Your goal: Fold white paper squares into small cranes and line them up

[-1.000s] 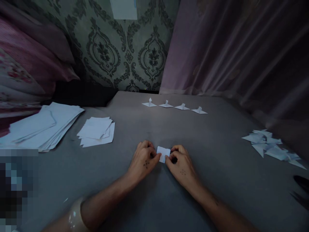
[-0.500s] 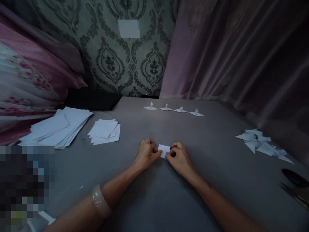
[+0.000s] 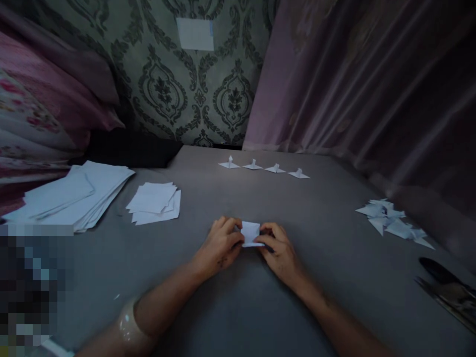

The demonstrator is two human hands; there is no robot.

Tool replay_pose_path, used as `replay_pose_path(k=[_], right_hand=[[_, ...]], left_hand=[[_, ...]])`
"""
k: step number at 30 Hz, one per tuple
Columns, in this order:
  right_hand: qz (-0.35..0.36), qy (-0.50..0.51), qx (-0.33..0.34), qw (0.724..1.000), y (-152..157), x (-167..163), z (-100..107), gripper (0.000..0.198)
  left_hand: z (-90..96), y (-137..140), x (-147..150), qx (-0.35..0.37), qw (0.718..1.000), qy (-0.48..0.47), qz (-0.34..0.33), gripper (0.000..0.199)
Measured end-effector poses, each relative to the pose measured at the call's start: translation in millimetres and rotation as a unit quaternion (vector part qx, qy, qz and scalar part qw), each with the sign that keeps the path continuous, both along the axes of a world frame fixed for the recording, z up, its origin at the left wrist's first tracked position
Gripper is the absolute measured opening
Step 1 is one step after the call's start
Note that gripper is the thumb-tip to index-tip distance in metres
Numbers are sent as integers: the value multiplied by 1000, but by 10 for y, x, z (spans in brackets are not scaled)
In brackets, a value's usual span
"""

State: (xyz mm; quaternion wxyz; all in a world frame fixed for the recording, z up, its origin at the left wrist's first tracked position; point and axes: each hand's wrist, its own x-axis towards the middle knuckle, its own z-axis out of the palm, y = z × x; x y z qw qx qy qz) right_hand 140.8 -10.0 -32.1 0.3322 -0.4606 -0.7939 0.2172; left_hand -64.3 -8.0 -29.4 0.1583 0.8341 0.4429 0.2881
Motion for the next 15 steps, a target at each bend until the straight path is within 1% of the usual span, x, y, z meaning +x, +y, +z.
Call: replay_pose_path(k=[2, 4, 5, 9, 12, 15], right_hand=[[28, -14, -16, 999, -41, 4, 25, 16], [26, -11, -39, 999, -55, 0, 44, 14], [16, -9, -48, 999, -53, -4, 48, 15], [-37, -13, -80, 996, -12, -41, 39, 29], [-62, -39, -95, 993, 37, -83, 35, 30], [-80, -82, -87, 990, 81, -120, 52, 31]], left_hand=[[30, -29, -11, -12, 1000, 13, -2, 14], [54, -41, -1, -42, 999, 1, 11, 14], [61, -42, 10, -59, 998, -8, 20, 17], [48, -21, 79, -108, 991, -31, 73, 30], [10, 1, 142, -109, 987, -24, 112, 30], [-27, 26, 198, -105, 984, 1, 141, 33]])
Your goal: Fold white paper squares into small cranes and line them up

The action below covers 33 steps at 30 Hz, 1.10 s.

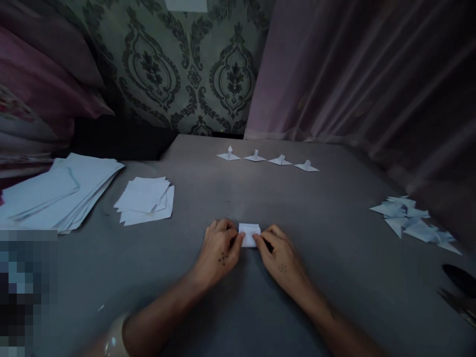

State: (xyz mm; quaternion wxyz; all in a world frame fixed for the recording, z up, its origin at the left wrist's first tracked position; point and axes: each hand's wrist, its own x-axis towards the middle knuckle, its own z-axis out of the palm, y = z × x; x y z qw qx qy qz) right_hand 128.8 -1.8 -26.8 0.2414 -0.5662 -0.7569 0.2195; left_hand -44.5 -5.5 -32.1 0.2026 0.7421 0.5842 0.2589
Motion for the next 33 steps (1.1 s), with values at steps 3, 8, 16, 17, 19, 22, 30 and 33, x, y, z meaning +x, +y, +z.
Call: replay_pose_path(k=[3, 8, 16, 17, 19, 22, 30, 33], right_hand=[[-11, -43, 6, 999, 34, -24, 29, 32], [-15, -76, 11, 997, 74, -40, 51, 33], [-35, -67, -16, 997, 126, -38, -9, 30], [-37, -64, -19, 997, 130, -37, -15, 31], [-38, -60, -19, 997, 134, -35, -23, 32], [-34, -58, -12, 998, 132, -37, -25, 33], [-43, -81, -8, 996, 118, -61, -10, 33], [-45, -82, -16, 995, 115, -63, -4, 33]], left_hand=[[-19, 28, 37, -6, 999, 24, 23, 34], [-17, 67, 57, -11, 998, 11, 58, 32], [-13, 85, 68, -27, 997, 0, 71, 31], [-20, 85, 67, -26, 997, 1, 70, 31], [-34, 87, 64, -23, 997, 3, 69, 31], [-48, 91, 60, -18, 997, 3, 72, 31], [-39, 101, 61, -19, 997, 6, 80, 32], [-29, 108, 61, -22, 997, 9, 74, 32]])
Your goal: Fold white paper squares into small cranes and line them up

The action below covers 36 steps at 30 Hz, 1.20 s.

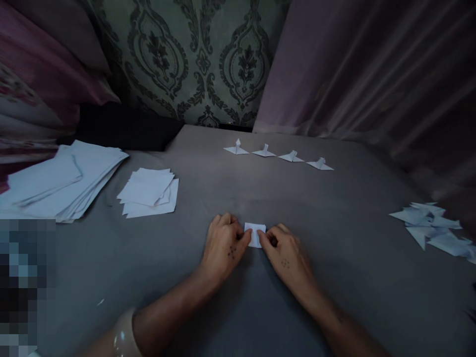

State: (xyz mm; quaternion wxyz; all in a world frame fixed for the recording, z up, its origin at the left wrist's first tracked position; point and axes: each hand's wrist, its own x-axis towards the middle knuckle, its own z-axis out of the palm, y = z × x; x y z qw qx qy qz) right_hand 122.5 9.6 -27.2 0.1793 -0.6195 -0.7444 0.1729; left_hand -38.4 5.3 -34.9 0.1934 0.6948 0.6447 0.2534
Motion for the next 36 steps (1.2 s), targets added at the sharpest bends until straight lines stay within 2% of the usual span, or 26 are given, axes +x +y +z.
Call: replay_pose_path(k=[7, 12, 15, 17, 19, 22, 27, 30, 36], right_hand=[[4, -28, 14, 1000, -38, -13, -15, 32], [-9, 12, 43, 999, -69, -21, -31, 19], [43, 57, 66, 995, -64, -22, -53, 12], [97, 75, 67, 990, -54, -16, -68, 16], [132, 74, 67, 986, -49, 2, -67, 19], [168, 47, 77, 982, -91, 52, -22, 28], [207, -29, 118, 971, -319, 132, 79, 43], [199, -68, 132, 969, -446, 129, 97, 39], [161, -130, 124, 970, -570, 30, 141, 38]], left_hand=[[-17, -11, -13, 5, 1000, 5, -8, 32], [-55, -42, -35, 28, 999, 17, -36, 32], [-101, -46, -36, 63, 997, 32, -27, 24], [-133, -39, -28, 86, 995, 54, -22, 19], [-152, -31, -15, 105, 991, 74, -47, 16], [-137, -37, 7, 128, 982, 110, -87, 13], [-19, -114, 40, 145, 968, 183, -95, 16], [55, -185, 47, 143, 958, 223, -107, 20], [140, -384, -52, 112, 945, 241, -189, 22]])
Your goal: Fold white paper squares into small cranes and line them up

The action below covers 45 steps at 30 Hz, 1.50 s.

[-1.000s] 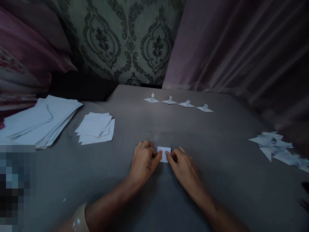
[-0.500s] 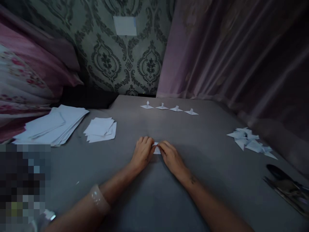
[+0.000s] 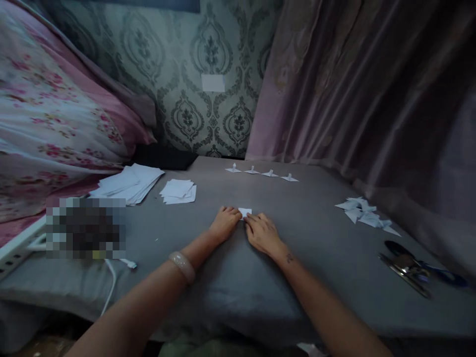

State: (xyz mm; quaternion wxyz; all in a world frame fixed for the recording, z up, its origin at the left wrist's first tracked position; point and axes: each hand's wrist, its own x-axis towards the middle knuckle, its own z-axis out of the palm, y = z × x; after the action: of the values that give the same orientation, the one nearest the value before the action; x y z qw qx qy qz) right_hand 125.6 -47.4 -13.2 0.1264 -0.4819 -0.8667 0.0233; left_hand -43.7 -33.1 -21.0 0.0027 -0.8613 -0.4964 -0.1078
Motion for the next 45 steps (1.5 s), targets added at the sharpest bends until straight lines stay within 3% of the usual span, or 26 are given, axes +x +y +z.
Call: replay_pose_path(k=[7, 16, 32, 39, 45], right_hand=[[-12, -38, 10, 999, -163, -98, 42, 41], [-22, -85, -1, 996, -166, -145, 72, 42], [7, -57, -5, 998, -104, -46, 58, 39], [28, -9, -43, 999, 4, 139, 82, 32], [13, 93, -112, 989, 312, 313, 93, 26]], left_hand=[[-55, -128, -108, -20, 999, -18, -40, 39], [9, -196, -32, -18, 1000, -22, 5, 33], [106, -287, -13, -36, 998, -5, 57, 28], [132, -160, -1, -16, 999, -9, 37, 25], [75, 115, 27, -14, 1000, 3, -1, 28]])
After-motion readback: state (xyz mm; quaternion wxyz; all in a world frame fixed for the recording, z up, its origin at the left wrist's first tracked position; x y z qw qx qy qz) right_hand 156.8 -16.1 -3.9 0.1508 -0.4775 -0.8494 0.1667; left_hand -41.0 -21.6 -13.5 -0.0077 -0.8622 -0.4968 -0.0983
